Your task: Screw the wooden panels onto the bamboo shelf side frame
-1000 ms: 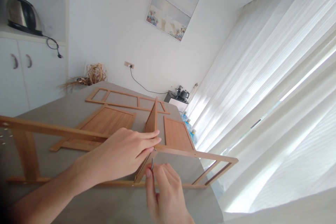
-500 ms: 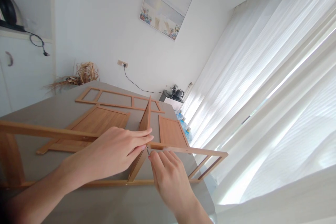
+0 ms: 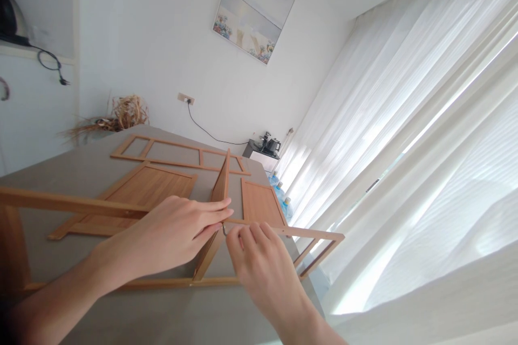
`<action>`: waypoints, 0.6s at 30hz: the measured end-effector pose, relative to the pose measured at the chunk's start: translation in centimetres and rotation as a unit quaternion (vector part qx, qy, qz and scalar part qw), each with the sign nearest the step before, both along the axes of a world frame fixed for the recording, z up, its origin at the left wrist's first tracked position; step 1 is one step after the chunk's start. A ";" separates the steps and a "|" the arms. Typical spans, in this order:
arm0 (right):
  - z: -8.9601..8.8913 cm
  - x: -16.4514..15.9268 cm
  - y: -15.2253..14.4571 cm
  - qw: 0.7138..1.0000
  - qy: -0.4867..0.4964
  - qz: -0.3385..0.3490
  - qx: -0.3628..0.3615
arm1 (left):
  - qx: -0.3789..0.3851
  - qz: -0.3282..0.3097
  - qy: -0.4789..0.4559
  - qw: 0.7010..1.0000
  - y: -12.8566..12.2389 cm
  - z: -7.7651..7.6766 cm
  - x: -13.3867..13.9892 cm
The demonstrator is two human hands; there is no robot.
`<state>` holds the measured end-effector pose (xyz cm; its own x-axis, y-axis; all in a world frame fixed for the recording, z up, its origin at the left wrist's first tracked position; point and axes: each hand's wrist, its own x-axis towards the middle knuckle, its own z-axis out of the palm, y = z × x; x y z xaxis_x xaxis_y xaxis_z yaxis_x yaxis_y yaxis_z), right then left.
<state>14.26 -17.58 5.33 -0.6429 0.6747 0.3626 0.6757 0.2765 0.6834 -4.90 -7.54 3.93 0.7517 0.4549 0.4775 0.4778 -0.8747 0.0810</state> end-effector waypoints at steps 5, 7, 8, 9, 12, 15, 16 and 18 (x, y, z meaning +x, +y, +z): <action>0.0 -0.1 0.1 0.999 0.034 0.007 -0.024 | -0.005 -0.001 0.004 1.000 -0.1 0.1 -0.1; -0.8 -0.1 0.2 0.987 0.137 -0.006 -0.089 | -0.009 -0.003 0.003 1.000 -0.1 0.2 0.0; -1.2 -0.2 0.2 0.968 0.210 -0.020 -0.132 | -0.012 -0.003 0.003 1.000 -0.1 0.3 -0.1; -1.7 -0.3 0.3 0.938 0.294 -0.036 -0.181 | -0.015 -0.004 0.002 1.000 -0.1 0.3 -0.1; -3.3 -1.3 0.5 0.791 0.528 -0.067 -0.302 | -0.027 -0.005 0.005 1.000 -0.2 0.6 -0.2; -4.8 -2.4 0.9 0.690 0.646 -0.032 -0.324 | -0.033 -0.004 0.017 0.999 -0.2 0.8 -0.3; -5.2 -2.6 0.9 0.679 0.664 -0.018 -0.313 | -0.034 -0.003 0.018 0.999 -0.2 0.8 -0.3; -5.9 -3.0 1.0 0.676 0.682 -0.008 -0.281 | -0.036 -0.002 0.018 0.999 -0.2 0.8 -0.3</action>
<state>11.23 -16.58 -0.58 0.0392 0.9548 0.2948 0.5769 0.2193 -0.7868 -5.22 -7.77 4.74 0.7694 0.4845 0.4163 0.4786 -0.8689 0.1267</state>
